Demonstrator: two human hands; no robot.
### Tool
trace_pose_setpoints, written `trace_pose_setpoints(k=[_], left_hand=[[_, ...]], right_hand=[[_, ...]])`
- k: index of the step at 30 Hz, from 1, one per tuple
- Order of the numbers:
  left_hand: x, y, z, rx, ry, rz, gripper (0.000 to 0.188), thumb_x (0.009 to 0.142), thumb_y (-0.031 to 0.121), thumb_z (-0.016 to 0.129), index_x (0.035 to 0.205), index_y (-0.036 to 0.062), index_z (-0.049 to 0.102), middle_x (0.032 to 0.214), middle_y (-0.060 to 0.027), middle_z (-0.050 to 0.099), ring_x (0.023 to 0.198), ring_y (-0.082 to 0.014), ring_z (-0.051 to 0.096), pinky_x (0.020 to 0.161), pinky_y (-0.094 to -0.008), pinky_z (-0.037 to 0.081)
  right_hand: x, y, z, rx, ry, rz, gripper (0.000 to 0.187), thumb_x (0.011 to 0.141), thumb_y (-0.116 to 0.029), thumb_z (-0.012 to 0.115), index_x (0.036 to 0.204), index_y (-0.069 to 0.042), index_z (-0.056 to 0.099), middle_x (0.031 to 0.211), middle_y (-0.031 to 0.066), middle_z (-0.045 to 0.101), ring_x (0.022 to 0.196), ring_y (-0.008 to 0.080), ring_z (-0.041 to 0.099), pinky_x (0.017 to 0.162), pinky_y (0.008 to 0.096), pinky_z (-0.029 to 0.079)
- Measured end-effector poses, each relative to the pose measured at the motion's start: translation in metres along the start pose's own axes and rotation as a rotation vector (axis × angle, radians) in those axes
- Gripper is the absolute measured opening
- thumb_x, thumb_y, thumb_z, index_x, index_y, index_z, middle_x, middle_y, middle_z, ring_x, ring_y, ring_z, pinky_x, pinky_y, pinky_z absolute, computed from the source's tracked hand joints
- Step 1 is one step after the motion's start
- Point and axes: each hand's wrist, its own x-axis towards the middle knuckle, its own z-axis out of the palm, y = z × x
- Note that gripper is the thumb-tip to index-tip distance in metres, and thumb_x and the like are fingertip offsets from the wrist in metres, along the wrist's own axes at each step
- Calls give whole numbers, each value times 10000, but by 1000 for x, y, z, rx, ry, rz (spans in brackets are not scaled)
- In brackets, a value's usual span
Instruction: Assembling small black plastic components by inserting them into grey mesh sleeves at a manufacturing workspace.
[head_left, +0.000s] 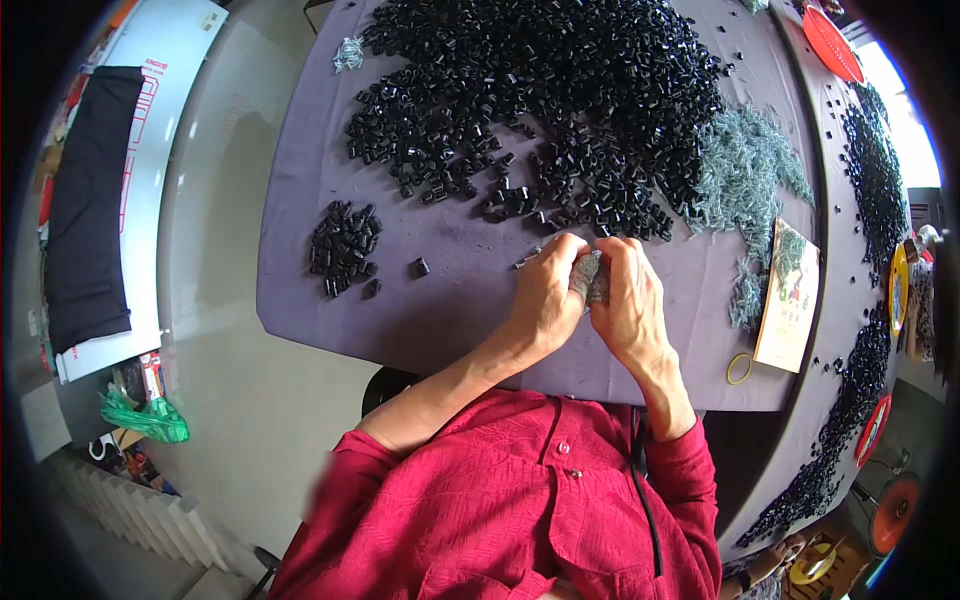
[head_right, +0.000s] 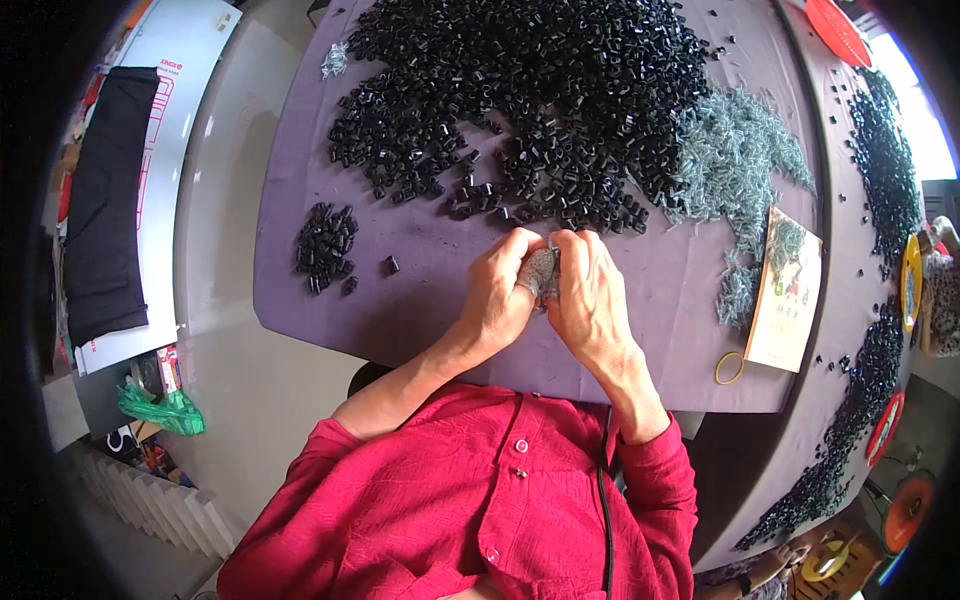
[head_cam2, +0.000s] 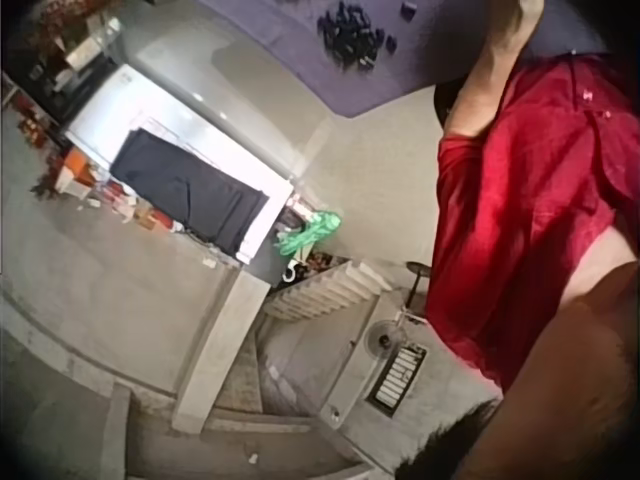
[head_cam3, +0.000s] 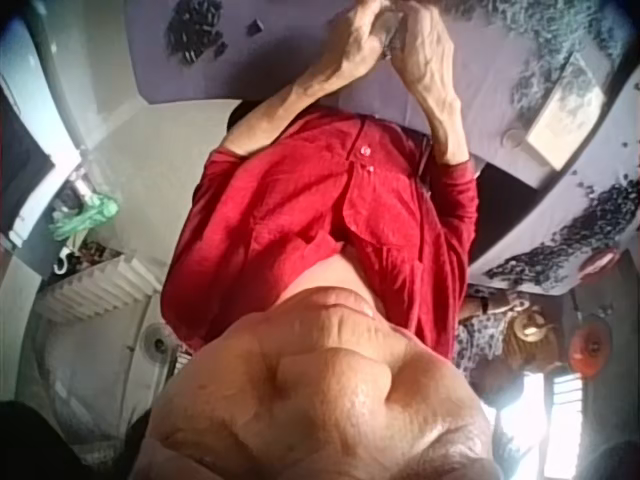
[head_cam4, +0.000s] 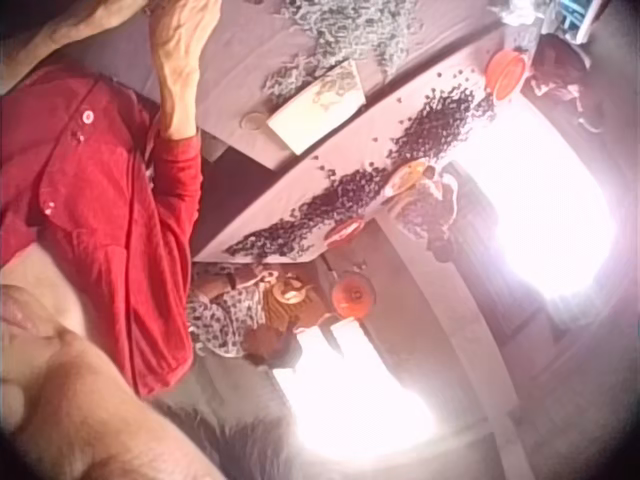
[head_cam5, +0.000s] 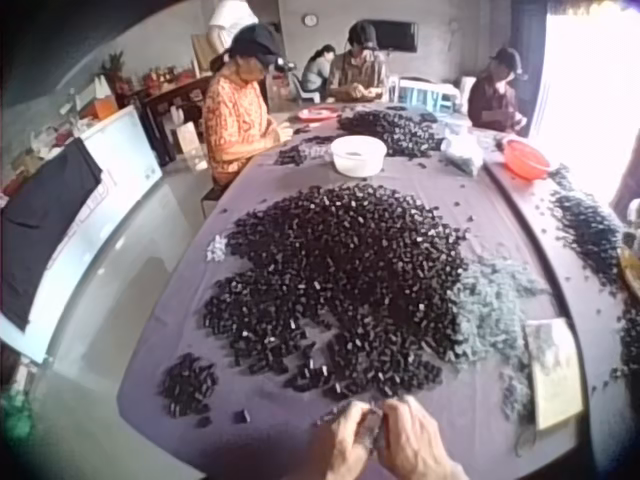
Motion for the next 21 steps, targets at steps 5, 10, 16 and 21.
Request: trace_pose_setpoints(k=[5,10,16,21], left_hand=[[8,6,-20,-32,-283,-431,160,924,167,491,922,24,561,584,-82,565,492,-150,550,459,-315,424],[5,-4,-13,183,-300,-190,58,826,50,595,838,-7,601,717,-161,645,596,-237,635,543,-350,477],[9,2,-18,-135,-329,-339,77,840,47,603,888,-3,637,716,-44,656,587,-120,607,503,-271,473],[15,7,-19,-382,-425,-578,97,876,86,560,889,22,632,602,8,559,485,-37,486,424,-212,361]], right_hand=[[-3,10,-7,227,125,177,547,590,154,516,1114,0,483,871,132,580,816,271,617,770,340,499],[-2,6,-10,383,124,288,537,602,164,530,1113,9,475,845,115,578,800,235,617,784,320,500],[-4,4,-7,402,113,176,541,601,164,538,1113,2,476,851,110,574,812,241,615,797,325,501],[-7,-1,-11,264,108,44,547,598,147,554,1120,-6,490,867,124,560,814,277,602,758,340,495]])
